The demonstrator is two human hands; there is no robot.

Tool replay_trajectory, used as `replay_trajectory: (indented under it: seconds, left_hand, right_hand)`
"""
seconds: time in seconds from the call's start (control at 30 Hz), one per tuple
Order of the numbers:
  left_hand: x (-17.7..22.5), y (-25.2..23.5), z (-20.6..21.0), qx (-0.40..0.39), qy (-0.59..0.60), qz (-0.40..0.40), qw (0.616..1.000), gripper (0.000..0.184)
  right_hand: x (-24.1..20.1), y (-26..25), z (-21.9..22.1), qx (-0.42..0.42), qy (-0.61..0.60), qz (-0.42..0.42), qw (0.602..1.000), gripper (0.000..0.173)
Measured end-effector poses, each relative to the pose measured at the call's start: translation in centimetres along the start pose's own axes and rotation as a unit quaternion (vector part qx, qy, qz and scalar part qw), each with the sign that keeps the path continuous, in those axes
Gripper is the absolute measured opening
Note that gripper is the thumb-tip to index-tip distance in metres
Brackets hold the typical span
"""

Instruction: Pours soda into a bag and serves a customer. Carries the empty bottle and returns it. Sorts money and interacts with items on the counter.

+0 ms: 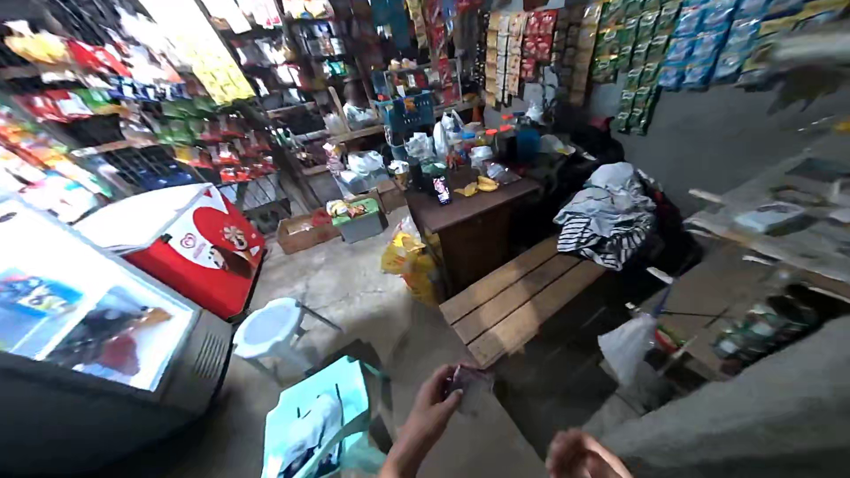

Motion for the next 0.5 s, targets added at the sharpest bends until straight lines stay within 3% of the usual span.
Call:
replay_trajectory:
  seconds: [0.07, 0.23, 0.37, 0.5]
  left_hand:
    - [0.0, -1.1, -3.7, -0.004, -0.021, -0.012, 1.000, 0.033]
    - [0.5, -7.9, -11.5, 0.002, 0.004, 0.015, 1.000, 0.030]
    - [0.4, -15.5, -17.5, 0.067, 0.013, 0.046, 0.997, 0.027]
    - [0.1, -21.8, -24.2, 0.125, -0.031, 0.053, 0.990, 0.027]
  right_hand:
    - [3.2, -4.4, 1.2, 0.028, 0.001, 0.033, 0.999, 0.032]
    - [7.5, -15.2, 0.9, -0.024, 0.107, 0.068, 0.992, 0.016]
    - [10.6, -24.3, -4.5, 0.035, 0.215, 0.070, 0.973, 0.023]
    - [15.6, -35.1, -12.0, 0.093, 0.258, 0.150, 0.950, 0.033]
Point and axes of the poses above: each hand's wrist, its own y-axis away from the middle knuckle, its own z-axis out of the palm, x = y × z, the point moved 9 cm from there along -y, towards the middle knuckle, and after that the axes turned 3 degrees about y, right-handed, at the moved point
